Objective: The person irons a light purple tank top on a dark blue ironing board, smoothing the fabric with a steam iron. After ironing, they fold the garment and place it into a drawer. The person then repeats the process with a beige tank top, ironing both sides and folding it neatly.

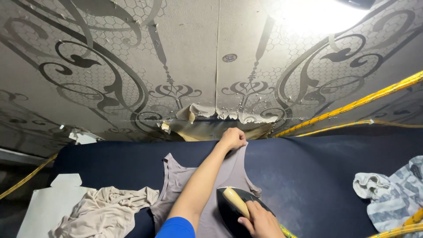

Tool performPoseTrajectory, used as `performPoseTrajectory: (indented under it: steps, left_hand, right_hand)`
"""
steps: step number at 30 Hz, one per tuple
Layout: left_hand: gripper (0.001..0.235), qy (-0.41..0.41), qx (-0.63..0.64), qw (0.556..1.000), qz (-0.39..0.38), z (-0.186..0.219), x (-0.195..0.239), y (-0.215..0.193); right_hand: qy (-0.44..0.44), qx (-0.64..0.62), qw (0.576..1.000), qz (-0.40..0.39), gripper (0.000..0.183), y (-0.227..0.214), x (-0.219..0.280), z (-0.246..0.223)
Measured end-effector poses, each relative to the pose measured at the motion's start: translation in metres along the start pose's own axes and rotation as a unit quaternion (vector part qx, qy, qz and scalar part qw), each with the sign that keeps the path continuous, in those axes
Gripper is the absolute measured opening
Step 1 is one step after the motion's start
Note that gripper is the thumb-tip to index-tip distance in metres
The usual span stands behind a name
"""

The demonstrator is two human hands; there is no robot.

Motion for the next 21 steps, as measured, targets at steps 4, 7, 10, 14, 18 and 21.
performPoseTrajectory:
  steps: [4, 7, 10, 14, 18, 21]
  left_hand:
    - [0.019, 0.042, 0.046, 0.998, -0.029, -0.009, -0.003, -0.006]
    - [0.021, 0.044, 0.051, 0.997, -0.046, -0.014, -0.01, -0.011]
    - [0.021, 0.049, 0.044, 0.997, -0.041, -0.032, -0.015, -0.007]
    - [0.018, 0.065, 0.065, 0.995, 0.029, -0.063, 0.011, -0.039]
    - [0.016, 0.054, 0.081, 0.978, 0.183, -0.109, 0.112, -0.121]
    - [0.017, 0.014, 0.06, 0.965, 0.256, -0.171, 0.175, -0.152]
  right_hand:
    - [0.032, -0.006, 0.999, 0.024, 0.045, 0.014, 0.0, 0.027]
    - [0.065, -0.002, 0.988, 0.139, 0.05, -0.014, -0.007, 0.023]
    - [0.142, 0.017, 0.967, 0.209, 0.044, -0.054, -0.025, -0.024]
    - [0.222, 0.059, 0.957, 0.18, 0.034, -0.065, -0.095, -0.031]
    - [0.176, 0.08, 0.964, 0.182, 0.033, -0.076, -0.115, -0.048]
    - [0.125, 0.093, 0.971, 0.182, 0.042, -0.087, -0.119, -0.063]
Point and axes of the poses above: each hand's wrist, its own x-axis away from the middle knuckle, its own y-axis out of the palm, z = x × y, the point moved 7 cm from there along -x, towards the middle knuckle, and after that the axes turned 5 degrees about -z, right-handed, at the moved point
